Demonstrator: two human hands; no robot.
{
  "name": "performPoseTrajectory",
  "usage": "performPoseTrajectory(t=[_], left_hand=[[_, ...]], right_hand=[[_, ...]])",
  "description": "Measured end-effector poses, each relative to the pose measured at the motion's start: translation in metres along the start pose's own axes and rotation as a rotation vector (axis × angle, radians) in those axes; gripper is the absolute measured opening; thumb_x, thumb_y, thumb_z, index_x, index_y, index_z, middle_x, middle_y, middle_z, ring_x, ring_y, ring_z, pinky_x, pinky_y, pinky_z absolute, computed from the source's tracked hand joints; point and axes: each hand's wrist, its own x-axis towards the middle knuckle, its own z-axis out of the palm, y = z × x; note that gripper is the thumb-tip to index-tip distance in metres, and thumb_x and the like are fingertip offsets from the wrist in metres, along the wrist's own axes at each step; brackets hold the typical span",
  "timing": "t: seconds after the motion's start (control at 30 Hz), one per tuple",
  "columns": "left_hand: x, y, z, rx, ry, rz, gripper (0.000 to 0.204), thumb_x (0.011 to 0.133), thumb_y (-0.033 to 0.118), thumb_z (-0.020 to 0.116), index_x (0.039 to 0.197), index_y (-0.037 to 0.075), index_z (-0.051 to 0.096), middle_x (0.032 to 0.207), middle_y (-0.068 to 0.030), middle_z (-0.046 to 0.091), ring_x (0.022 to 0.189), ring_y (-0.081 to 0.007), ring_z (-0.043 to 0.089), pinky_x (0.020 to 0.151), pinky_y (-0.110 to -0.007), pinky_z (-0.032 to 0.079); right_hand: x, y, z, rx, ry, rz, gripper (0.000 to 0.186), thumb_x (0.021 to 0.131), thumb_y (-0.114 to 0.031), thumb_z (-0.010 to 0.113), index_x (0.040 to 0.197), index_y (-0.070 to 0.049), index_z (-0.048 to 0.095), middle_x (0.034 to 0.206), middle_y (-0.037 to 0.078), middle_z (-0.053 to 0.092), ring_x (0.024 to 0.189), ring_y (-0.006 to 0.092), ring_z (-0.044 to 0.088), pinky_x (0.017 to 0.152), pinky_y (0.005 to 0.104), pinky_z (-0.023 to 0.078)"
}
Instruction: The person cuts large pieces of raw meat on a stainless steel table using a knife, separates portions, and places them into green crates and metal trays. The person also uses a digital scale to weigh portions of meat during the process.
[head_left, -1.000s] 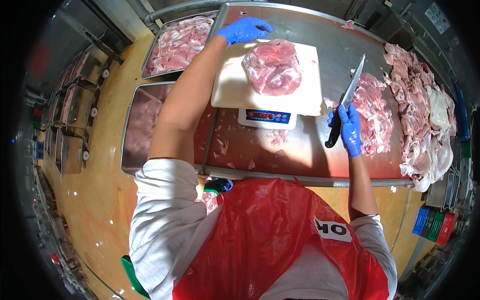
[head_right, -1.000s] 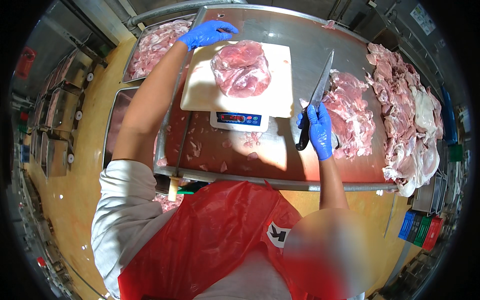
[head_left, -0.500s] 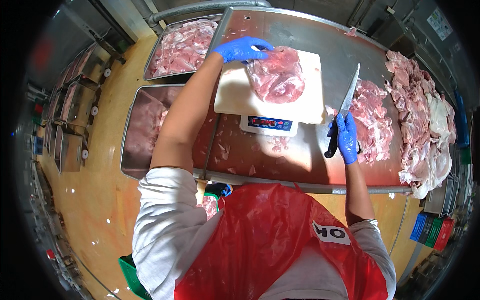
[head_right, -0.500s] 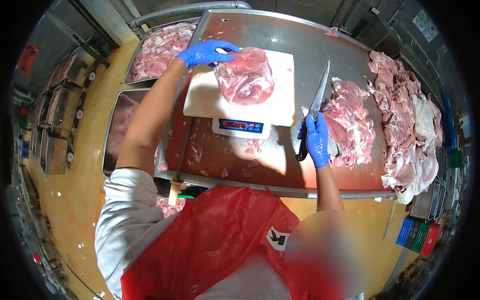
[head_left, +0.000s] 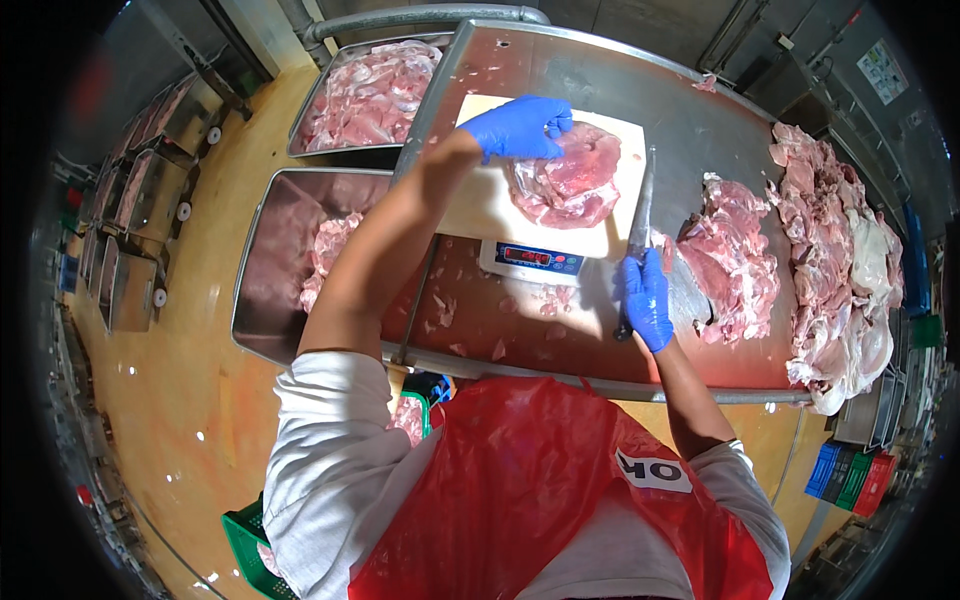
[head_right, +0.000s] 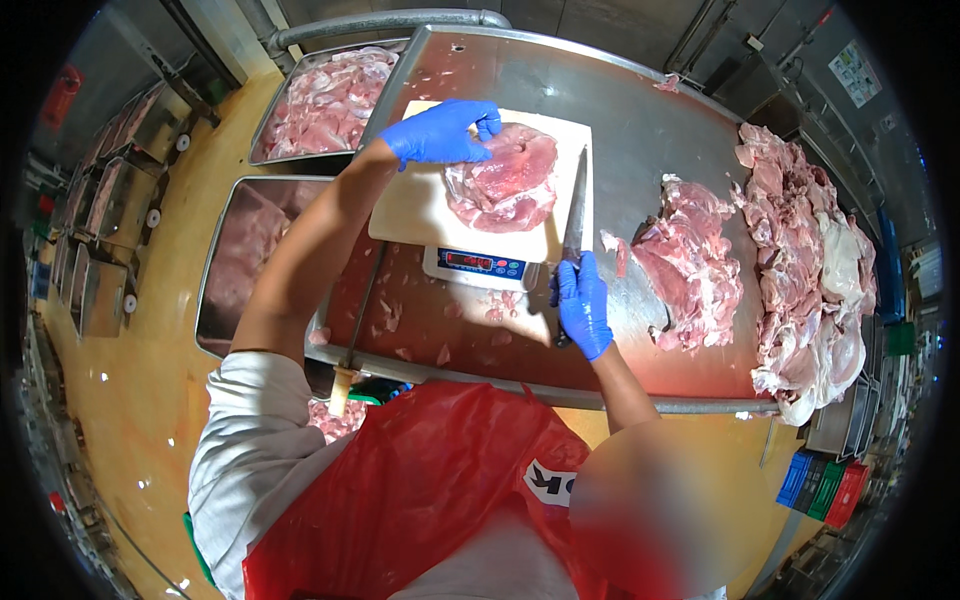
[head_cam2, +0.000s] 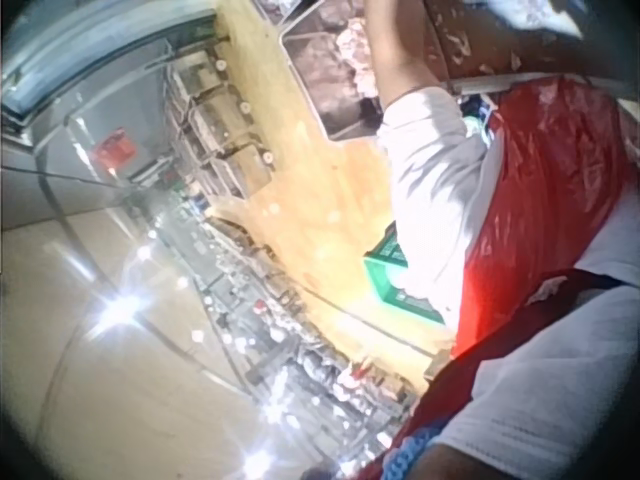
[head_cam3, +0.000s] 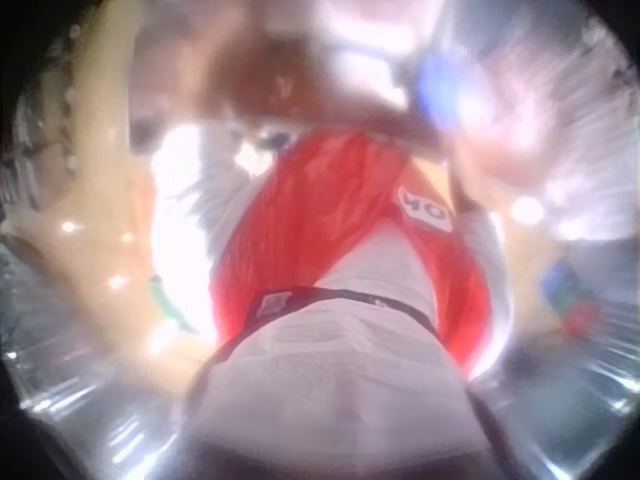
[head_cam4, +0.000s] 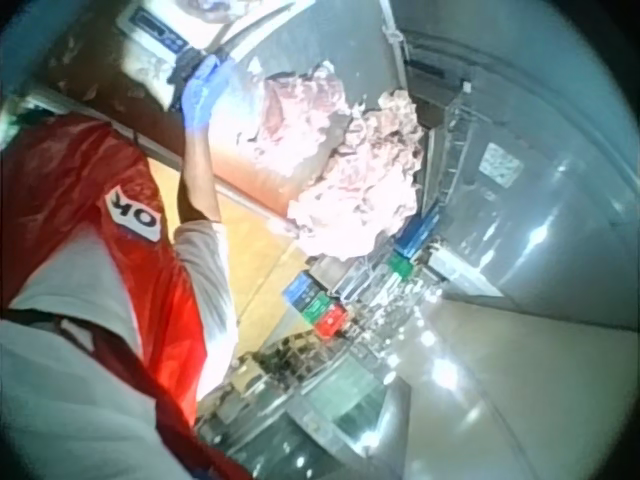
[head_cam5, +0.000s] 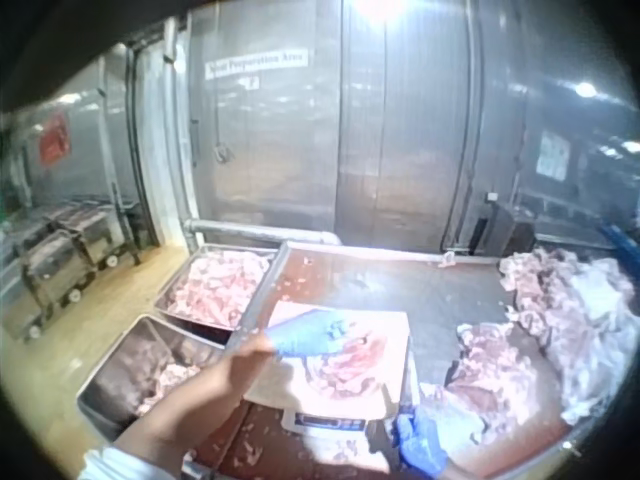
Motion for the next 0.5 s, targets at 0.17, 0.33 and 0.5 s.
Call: performPoseTrajectory(t=[0.17, 0.33, 0.5], left_hand=[[-0.021, 0.006, 0.014, 0.161, 0.184, 0.040, 0.029, 0.078, 0.014, 0.072, 0.104, 0.001, 0.063, 0.093, -0.0154, 0.062, 0.088, -0.0304, 0.062, 0.079, -0.037, 0.051], [-0.034, 0.010, 0.045, 0.424, 0.602, 0.405, 0.025, 0.075, 0.011, 0.073, 0.093, -0.001, 0.061, 0.087, -0.0146, 0.058, 0.082, -0.0325, 0.060, 0.070, -0.040, 0.050], [-0.031, 0.003, 0.060, 0.403, 0.698, 0.432, 0.019, 0.069, 0.005, 0.071, 0.084, 0.002, 0.060, 0.082, -0.0111, 0.058, 0.074, -0.0298, 0.060, 0.063, -0.040, 0.049]], right_hand=[[0.025, -0.040, 0.025, -0.110, -0.058, -0.047, 0.024, 0.101, -0.024, 0.050, 0.100, -0.001, 0.044, 0.068, 0.013, 0.060, 0.055, 0.0170, 0.058, 0.051, 0.0345, 0.047], [0.080, -0.061, 0.047, -0.138, -0.100, -0.084, 0.024, 0.099, -0.024, 0.048, 0.099, 0.000, 0.047, 0.075, 0.020, 0.061, 0.063, 0.0309, 0.061, 0.059, 0.0410, 0.049], [0.111, -0.068, 0.057, -0.282, -0.128, -0.125, 0.025, 0.099, -0.024, 0.046, 0.099, 0.002, 0.048, 0.079, 0.026, 0.061, 0.071, 0.0403, 0.061, 0.064, 0.0473, 0.049]])
